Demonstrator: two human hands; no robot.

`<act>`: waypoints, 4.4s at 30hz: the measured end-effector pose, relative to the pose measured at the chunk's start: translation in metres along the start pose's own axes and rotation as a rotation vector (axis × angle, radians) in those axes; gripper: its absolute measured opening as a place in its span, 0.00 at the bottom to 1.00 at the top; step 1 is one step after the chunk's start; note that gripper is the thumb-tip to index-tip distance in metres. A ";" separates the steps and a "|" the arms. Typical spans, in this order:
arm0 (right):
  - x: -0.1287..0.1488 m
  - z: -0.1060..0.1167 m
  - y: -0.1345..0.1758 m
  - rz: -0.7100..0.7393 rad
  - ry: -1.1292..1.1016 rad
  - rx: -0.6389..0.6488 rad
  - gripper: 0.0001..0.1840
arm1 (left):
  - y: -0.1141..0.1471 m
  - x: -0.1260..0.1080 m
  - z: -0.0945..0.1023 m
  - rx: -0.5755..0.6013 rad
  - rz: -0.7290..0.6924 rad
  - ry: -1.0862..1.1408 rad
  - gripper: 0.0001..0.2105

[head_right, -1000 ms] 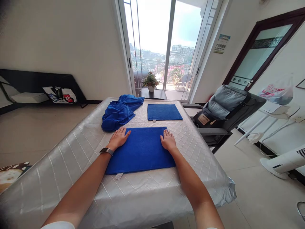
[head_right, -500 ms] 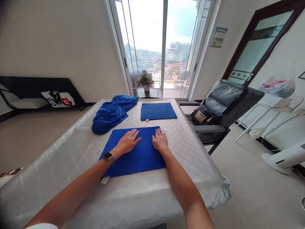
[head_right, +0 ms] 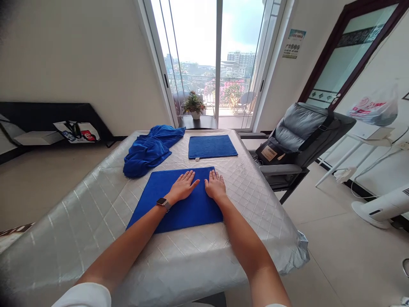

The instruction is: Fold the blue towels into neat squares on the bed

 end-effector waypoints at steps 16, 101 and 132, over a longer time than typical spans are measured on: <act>0.001 0.008 -0.001 -0.026 0.126 0.011 0.36 | 0.060 0.146 0.002 -0.061 0.354 0.072 0.42; 0.001 -0.005 0.028 -0.036 0.077 0.080 0.36 | 0.049 0.155 0.015 -0.192 0.401 0.061 0.37; -0.001 -0.007 0.026 -0.012 0.046 0.049 0.34 | 0.118 0.133 -0.015 -0.032 0.247 0.001 0.40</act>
Point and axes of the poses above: each hand's wrist, its own y-axis away from the middle knuckle, its own z-axis out of the back of the hand, x = y × z, the point moved 6 cm from there along -y, towards the middle knuckle, and after that the axes turned 14 degrees about x, right-handed, at the moved point
